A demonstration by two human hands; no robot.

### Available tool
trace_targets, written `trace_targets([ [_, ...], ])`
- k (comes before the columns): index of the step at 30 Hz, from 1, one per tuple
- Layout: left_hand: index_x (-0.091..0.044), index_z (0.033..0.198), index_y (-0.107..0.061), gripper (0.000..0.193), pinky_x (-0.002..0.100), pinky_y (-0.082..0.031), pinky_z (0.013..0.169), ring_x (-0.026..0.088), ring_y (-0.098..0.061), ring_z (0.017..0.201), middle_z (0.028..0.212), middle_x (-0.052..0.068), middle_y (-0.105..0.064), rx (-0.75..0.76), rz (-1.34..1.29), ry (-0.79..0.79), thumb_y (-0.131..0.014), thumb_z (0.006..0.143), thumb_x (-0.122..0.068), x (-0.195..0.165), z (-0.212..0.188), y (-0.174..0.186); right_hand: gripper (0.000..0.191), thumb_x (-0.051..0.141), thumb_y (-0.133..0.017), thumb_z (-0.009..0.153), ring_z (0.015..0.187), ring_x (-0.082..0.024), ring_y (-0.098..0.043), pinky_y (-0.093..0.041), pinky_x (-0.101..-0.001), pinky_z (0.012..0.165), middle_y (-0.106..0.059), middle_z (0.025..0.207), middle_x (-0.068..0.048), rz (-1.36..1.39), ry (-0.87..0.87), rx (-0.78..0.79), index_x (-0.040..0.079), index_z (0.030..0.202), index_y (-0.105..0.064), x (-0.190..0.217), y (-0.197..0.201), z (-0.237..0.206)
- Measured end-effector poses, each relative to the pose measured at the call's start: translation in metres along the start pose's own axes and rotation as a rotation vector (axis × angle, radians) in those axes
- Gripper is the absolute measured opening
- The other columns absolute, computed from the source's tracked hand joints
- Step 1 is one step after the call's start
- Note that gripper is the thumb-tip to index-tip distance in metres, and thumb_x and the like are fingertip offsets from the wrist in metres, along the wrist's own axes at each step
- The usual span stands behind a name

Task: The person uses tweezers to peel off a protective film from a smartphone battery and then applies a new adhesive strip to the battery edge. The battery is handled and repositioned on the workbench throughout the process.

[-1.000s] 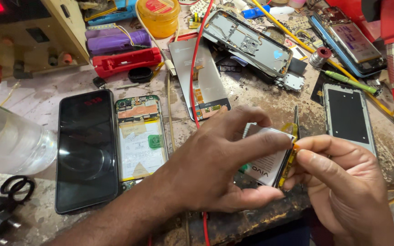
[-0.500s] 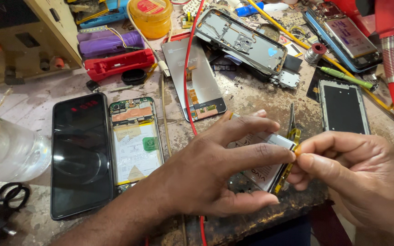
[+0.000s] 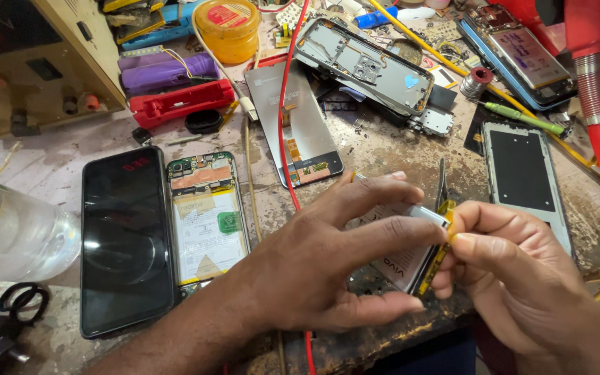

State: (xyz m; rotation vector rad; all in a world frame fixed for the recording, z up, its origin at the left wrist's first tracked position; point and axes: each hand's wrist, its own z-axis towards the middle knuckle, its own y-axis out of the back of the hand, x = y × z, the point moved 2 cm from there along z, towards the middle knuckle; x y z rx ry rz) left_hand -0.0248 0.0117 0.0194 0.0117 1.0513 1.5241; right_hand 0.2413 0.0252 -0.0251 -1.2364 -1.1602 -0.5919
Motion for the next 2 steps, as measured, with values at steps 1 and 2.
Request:
trace_targets([
  [1, -0.017, 0.145, -0.056, 0.064, 0.043, -0.052, 0.115, 0.032, -0.058, 0.141, 0.146, 0.013, -0.056, -0.005, 0.003, 0.008, -0.082, 0.093, -0.042, 0.0007, -0.0003, -0.0004, 0.014, 0.003, -0.063, 0.101, 0.075, -0.023, -0.07, -0.06, -0.0368, 0.07, -0.07, 0.088, -0.015, 0.009, 0.015, -0.022, -0.008, 0.109, -0.063, -0.002, -0.0006, -0.0003],
  [2, -0.016, 0.146, -0.053, 0.065, 0.042, -0.053, 0.115, 0.031, -0.058, 0.141, 0.147, 0.013, -0.056, -0.009, -0.004, 0.023, -0.081, 0.093, -0.043, 0.0019, 0.0, -0.0015, 0.014, 0.004, -0.063, 0.101, 0.075, -0.022, -0.07, -0.06, -0.0364, 0.069, -0.07, 0.087, -0.015, 0.018, 0.029, -0.044, -0.008, 0.11, -0.063, -0.0042, -0.0009, -0.0004],
])
